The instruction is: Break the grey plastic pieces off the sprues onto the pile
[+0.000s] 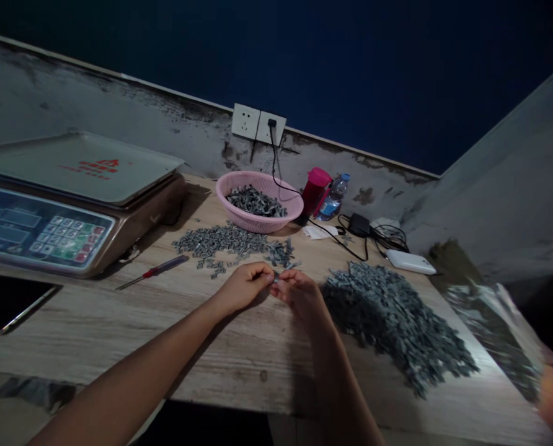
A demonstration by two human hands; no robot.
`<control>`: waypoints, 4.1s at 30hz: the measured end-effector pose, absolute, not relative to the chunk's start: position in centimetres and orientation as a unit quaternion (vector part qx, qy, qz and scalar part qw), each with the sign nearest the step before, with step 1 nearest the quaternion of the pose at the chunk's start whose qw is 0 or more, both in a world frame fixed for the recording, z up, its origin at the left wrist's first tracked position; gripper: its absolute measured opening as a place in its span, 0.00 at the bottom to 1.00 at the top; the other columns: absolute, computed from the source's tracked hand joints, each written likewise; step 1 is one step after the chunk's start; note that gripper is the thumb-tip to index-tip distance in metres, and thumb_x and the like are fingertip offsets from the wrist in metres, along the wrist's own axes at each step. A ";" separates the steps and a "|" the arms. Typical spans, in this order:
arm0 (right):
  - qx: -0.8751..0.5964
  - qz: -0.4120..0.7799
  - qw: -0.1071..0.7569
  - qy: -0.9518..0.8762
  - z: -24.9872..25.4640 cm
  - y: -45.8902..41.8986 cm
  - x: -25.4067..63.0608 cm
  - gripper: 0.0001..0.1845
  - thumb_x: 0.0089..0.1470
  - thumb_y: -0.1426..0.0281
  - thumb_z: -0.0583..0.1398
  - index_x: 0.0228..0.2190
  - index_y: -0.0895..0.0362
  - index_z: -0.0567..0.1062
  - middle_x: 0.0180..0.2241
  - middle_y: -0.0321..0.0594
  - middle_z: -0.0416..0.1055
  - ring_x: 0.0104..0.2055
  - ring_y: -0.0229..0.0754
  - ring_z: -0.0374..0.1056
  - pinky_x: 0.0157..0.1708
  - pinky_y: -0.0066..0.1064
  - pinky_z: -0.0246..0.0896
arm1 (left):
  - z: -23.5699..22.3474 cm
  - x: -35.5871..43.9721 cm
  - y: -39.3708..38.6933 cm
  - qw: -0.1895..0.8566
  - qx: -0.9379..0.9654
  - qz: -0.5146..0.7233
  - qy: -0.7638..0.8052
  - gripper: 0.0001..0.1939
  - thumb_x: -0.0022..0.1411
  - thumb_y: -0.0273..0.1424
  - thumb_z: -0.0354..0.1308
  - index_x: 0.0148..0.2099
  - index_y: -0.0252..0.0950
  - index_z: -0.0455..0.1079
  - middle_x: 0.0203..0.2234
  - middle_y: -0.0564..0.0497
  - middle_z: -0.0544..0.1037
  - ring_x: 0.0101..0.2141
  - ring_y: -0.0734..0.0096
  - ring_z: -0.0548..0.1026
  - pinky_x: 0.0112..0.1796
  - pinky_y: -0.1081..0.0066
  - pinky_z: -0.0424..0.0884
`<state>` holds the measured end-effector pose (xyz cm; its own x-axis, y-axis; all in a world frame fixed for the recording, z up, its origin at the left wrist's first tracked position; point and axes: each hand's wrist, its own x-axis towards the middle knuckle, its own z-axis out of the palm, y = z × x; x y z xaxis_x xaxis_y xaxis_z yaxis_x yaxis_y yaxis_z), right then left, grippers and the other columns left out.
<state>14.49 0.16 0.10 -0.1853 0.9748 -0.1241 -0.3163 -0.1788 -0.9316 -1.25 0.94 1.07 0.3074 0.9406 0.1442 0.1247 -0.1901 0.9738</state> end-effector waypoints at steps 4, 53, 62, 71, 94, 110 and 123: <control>-0.386 0.678 0.482 -0.400 0.7 -0.2 14.6 0.15 0.36 0.70 0.69 0.28 0.57 0.70 0.25 0.34 0.71 0.27 0.34 0.69 0.37 0.30 0.65 | 1.0 -1.2 1.0 0.527 0.629 0.419 0.389 0.10 0.57 0.34 0.52 0.31 0.33 0.69 0.25 0.52 0.73 0.29 0.72 0.69 0.34 0.73 0.62; -0.500 0.422 0.539 -0.531 -1.3 0.2 14.0 0.02 0.43 0.72 0.58 0.24 0.55 0.72 0.23 0.33 0.69 0.25 0.36 0.63 0.28 0.27 0.58 | 0.0 -1.8 1.3 0.284 0.737 0.308 0.531 0.13 0.54 0.39 0.53 0.36 0.38 0.72 0.31 0.51 0.78 0.33 0.64 0.74 0.35 0.70 0.65; -0.689 0.045 0.369 -0.623 2.1 -2.5 27.6 0.15 0.50 0.64 0.53 0.31 0.59 0.76 0.28 0.43 0.72 0.32 0.45 0.66 0.32 0.33 0.60 | 1.5 -3.9 2.5 0.189 0.666 0.357 0.627 0.09 0.55 0.29 0.50 0.35 0.37 0.71 0.30 0.49 0.77 0.32 0.66 0.72 0.33 0.70 0.63; -0.555 0.024 0.241 -0.796 0.1 2.0 16.9 0.08 0.49 0.77 0.56 0.29 0.59 0.75 0.32 0.46 0.72 0.37 0.44 0.65 0.41 0.32 0.58 | 1.8 -5.8 3.5 0.164 0.683 0.271 0.659 0.09 0.54 0.27 0.52 0.35 0.38 0.73 0.33 0.48 0.78 0.35 0.63 0.73 0.36 0.70 0.63; -0.588 0.150 0.559 -0.565 -1.3 1.2 14.7 0.17 0.55 0.67 0.49 0.39 0.61 0.73 0.32 0.44 0.72 0.29 0.41 0.69 0.34 0.34 0.63 | -0.4 -7.4 3.3 0.043 0.756 0.171 0.630 0.11 0.56 0.28 0.52 0.40 0.32 0.73 0.39 0.40 0.73 0.43 0.57 0.69 0.46 0.63 0.63; -0.447 0.466 0.587 -0.488 -1.6 0.5 13.2 0.12 0.45 0.66 0.61 0.33 0.59 0.73 0.24 0.36 0.68 0.23 0.35 0.62 0.23 0.26 0.59 | 1.3 -3.4 3.3 0.372 0.621 0.403 0.559 0.04 0.49 0.30 0.57 0.29 0.35 0.70 0.21 0.54 0.73 0.24 0.74 0.68 0.28 0.74 0.63; -0.434 0.506 0.587 -0.460 -0.9 0.1 13.1 0.06 0.41 0.71 0.63 0.26 0.58 0.72 0.23 0.33 0.70 0.24 0.34 0.64 0.26 0.25 0.57 | 0.6 1.0 1.4 0.668 0.323 0.528 0.412 0.10 0.37 0.24 0.68 0.26 0.31 0.73 0.21 0.52 0.76 0.24 0.77 0.73 0.30 0.76 0.70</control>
